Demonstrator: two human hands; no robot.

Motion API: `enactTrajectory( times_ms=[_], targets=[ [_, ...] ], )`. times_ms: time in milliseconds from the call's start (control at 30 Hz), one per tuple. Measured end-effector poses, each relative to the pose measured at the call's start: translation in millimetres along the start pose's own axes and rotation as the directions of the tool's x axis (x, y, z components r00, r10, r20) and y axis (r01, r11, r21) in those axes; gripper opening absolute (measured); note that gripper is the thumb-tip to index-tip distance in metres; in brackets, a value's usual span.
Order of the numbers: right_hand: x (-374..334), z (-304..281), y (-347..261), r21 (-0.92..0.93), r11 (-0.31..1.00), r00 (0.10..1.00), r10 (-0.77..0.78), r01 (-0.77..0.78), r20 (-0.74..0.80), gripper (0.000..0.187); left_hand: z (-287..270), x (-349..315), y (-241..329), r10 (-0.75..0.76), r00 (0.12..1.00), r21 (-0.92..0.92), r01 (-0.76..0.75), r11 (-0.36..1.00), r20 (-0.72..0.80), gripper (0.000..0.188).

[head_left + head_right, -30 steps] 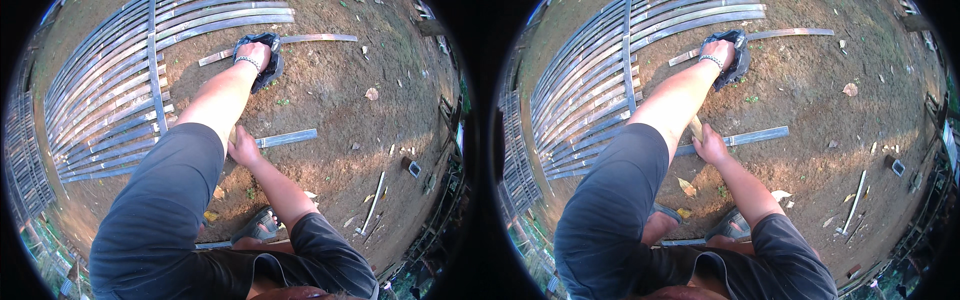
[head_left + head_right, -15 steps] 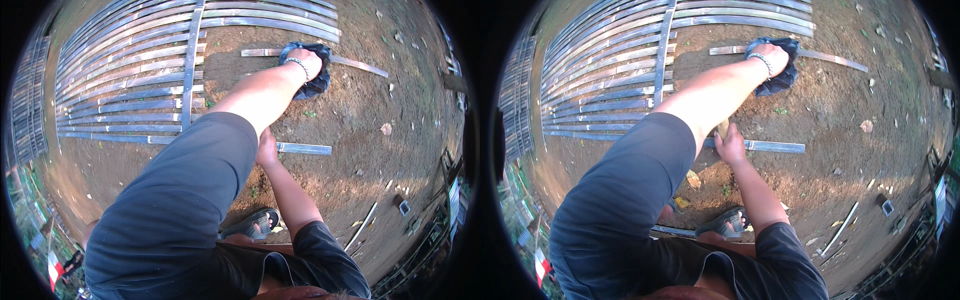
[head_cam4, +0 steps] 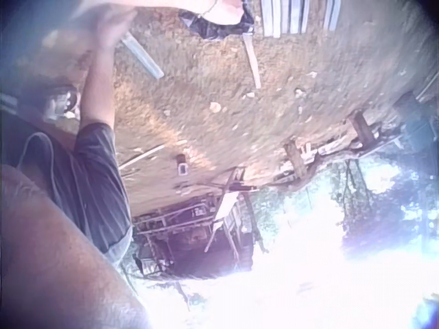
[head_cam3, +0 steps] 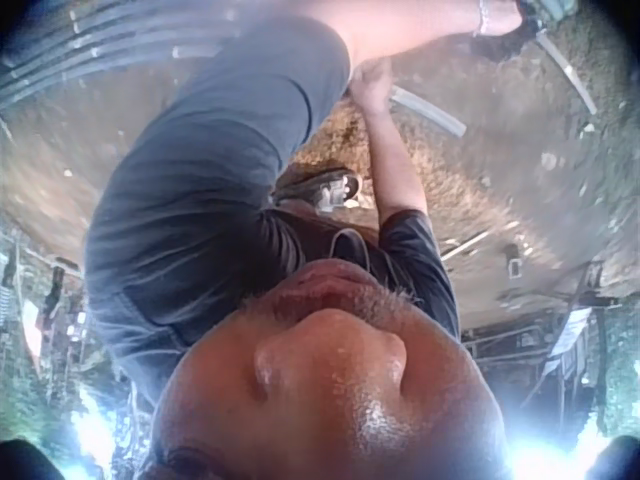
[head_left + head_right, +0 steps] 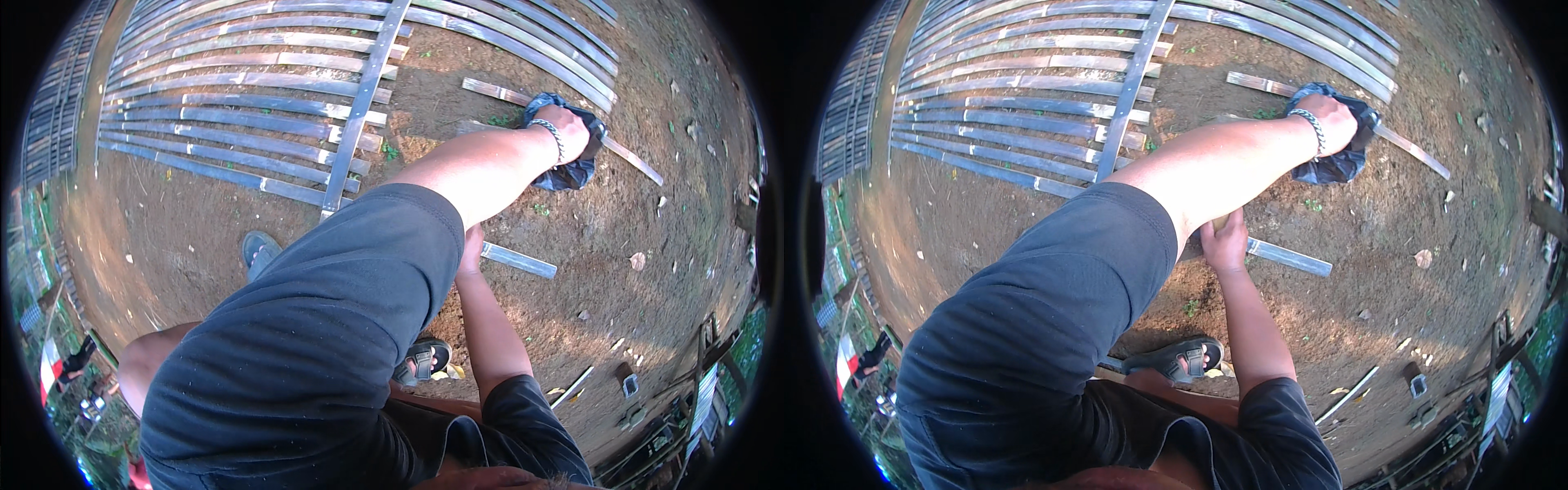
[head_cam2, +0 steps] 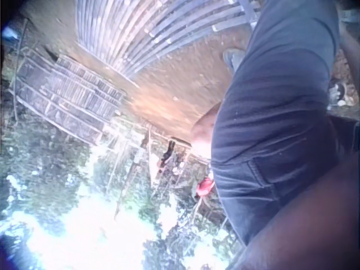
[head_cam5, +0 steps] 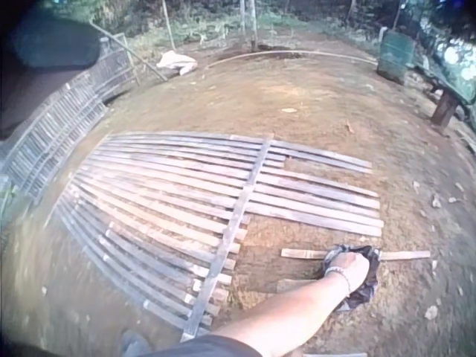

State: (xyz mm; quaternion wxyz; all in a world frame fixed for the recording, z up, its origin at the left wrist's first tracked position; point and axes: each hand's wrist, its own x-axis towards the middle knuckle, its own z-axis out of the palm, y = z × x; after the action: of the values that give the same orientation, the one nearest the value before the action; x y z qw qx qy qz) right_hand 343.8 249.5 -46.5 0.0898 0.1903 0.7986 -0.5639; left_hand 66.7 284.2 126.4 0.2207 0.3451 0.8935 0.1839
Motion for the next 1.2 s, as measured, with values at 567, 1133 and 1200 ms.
enactTrajectory(
  times_ms=[567, 1133, 1200],
  targets=[
    [-8.4, -13.9, -8.3, -0.233, 0.943, 0.969, -0.216, 0.239, 0.119, 0.066, 15.2, -30.5, 2.1, 0.005, 0.995, -0.232, -0.028, 0.972, -0.102, 0.022],
    [-6.7, -19.0, -71.1, -0.313, 0.949, 0.998, 0.045, -0.032, 0.034, 0.041, 58.6, -239.3, -84.3, -0.795, 0.518, -0.946, -0.237, 0.223, -0.317, 0.022],
    [-5.6, -15.8, -68.7, -0.297, 0.954, 0.998, 0.052, -0.04, 0.032, 0.04, 87.6, -269.1, -115.1, -0.834, 0.445, -0.943, -0.216, 0.252, -0.325, 0.03]
  ],
)
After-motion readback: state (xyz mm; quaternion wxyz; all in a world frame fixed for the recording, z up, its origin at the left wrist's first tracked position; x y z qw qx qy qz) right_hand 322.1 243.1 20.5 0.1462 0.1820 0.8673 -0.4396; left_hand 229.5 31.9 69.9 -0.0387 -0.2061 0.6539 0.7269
